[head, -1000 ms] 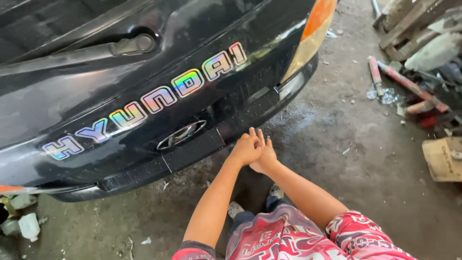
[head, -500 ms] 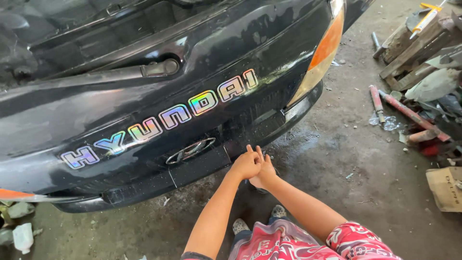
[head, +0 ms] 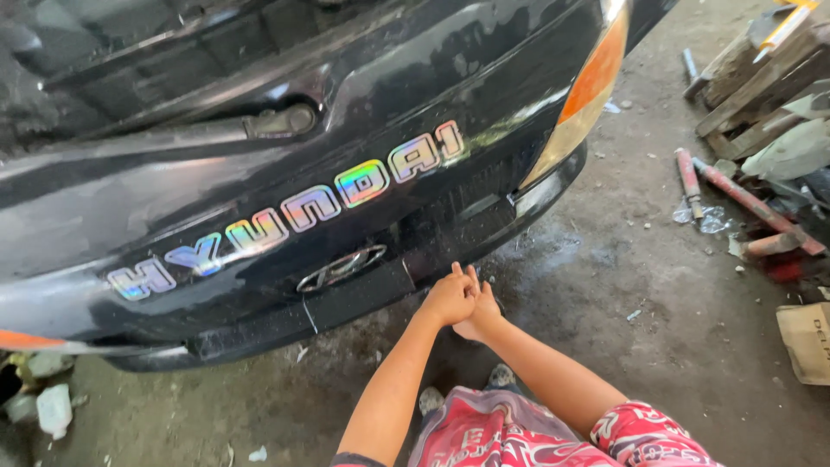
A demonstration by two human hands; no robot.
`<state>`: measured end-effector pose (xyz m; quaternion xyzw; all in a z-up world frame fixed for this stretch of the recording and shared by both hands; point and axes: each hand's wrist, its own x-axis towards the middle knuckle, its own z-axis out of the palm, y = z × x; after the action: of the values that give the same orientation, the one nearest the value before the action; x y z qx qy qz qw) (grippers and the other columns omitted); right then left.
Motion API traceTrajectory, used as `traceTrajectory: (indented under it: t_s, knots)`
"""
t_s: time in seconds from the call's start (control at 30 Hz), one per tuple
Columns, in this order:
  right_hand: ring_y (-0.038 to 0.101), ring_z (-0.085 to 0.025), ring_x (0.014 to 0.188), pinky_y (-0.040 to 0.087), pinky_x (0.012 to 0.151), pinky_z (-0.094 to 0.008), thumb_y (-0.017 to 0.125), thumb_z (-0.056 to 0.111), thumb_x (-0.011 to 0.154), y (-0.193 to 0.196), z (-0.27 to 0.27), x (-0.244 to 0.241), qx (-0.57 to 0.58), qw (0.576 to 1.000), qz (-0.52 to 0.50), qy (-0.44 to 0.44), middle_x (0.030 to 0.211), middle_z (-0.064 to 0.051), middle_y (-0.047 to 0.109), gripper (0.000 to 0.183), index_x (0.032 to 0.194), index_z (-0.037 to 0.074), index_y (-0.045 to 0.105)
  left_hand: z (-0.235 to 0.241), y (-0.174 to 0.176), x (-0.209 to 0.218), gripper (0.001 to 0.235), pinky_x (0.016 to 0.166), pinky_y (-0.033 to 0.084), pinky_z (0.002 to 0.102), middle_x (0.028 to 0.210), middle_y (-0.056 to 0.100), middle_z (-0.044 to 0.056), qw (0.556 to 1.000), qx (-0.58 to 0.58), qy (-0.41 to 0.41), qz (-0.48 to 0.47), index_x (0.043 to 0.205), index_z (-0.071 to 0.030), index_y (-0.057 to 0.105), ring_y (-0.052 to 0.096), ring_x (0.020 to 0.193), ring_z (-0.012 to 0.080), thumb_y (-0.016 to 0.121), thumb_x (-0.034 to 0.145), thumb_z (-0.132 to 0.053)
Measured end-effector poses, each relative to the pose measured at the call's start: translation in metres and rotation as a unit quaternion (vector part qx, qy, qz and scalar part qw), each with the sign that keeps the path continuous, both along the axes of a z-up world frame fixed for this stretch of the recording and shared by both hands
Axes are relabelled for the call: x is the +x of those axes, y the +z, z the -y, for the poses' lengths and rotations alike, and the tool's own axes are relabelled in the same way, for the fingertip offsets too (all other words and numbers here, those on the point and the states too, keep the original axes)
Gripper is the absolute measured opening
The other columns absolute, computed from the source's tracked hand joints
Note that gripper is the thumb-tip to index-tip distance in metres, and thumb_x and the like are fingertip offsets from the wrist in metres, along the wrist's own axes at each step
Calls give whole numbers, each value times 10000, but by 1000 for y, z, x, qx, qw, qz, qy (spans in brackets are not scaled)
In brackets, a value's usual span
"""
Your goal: The person scrubs the front bumper of a black car using a small sponge and water from a bucket. They repeatedly dip the sponge into the bucket and scrub the surface around the brand logo and the lower edge of the bumper.
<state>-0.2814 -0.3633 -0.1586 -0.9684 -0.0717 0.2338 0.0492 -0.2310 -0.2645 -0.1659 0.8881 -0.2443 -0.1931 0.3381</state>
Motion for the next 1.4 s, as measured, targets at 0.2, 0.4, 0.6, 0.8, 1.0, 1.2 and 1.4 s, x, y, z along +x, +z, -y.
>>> traceTrajectory:
  t_s: [0.2,0.4,0.6,0.8,1.0,1.2,1.4]
  knots:
    - [-10,-432,1570,213,1200,-602,546,405,938,-17,-30,-22,8,1000,-15,17,1725,-150,-15,846,1635,141,148,-29,-19,-21,134,899,530,499,1095,722,197,999,29,20,-17,905,-104,711,663,1036,402,655,806,-174]
    - [-5,-435,1562,223,1185,-608,558,420,922,-14,-81,-18,-7,1000,-2,-7,1714,-149,-1,875,1640,133,149,-78,-12,-14,127,890,534,503,1125,678,208,1000,-12,-12,9,885,-125,735,655,1008,416,691,782,-184]
    - [34,-412,1567,222,1198,-599,546,423,928,-43,-191,-22,13,998,3,-67,1720,-139,39,825,1626,167,188,-187,-28,-8,113,902,541,494,1073,715,168,996,-15,-83,-35,902,-129,719,679,1002,385,650,835,-189]
    - [72,-396,1557,256,1176,-572,574,386,896,-54,-274,-30,39,993,40,-102,1702,-145,86,847,1624,152,210,-270,-33,-1,189,896,536,465,973,735,156,993,-57,-102,30,872,-84,731,684,992,352,743,782,-250]
    - [414,-341,1423,410,1104,-471,584,297,906,-39,-267,-6,228,942,118,-219,1566,-172,408,689,1540,113,385,-276,39,35,228,926,528,446,1041,715,140,988,-18,-151,-28,962,-78,717,664,1014,343,687,819,-254]
    - [490,-373,1425,392,1165,-381,515,219,1093,-13,-171,82,386,734,368,-420,1514,-274,514,511,1532,-24,420,-280,151,113,207,985,487,466,1133,648,147,954,-54,-165,243,1056,-79,679,587,1117,376,718,893,-200]
    - [243,-410,1598,234,1307,-438,482,185,1141,17,-206,155,346,685,495,-407,1697,-278,241,579,1628,-28,251,-285,203,164,310,1070,436,500,1323,591,176,901,-4,-228,369,1133,-52,653,522,1281,392,756,894,-220]
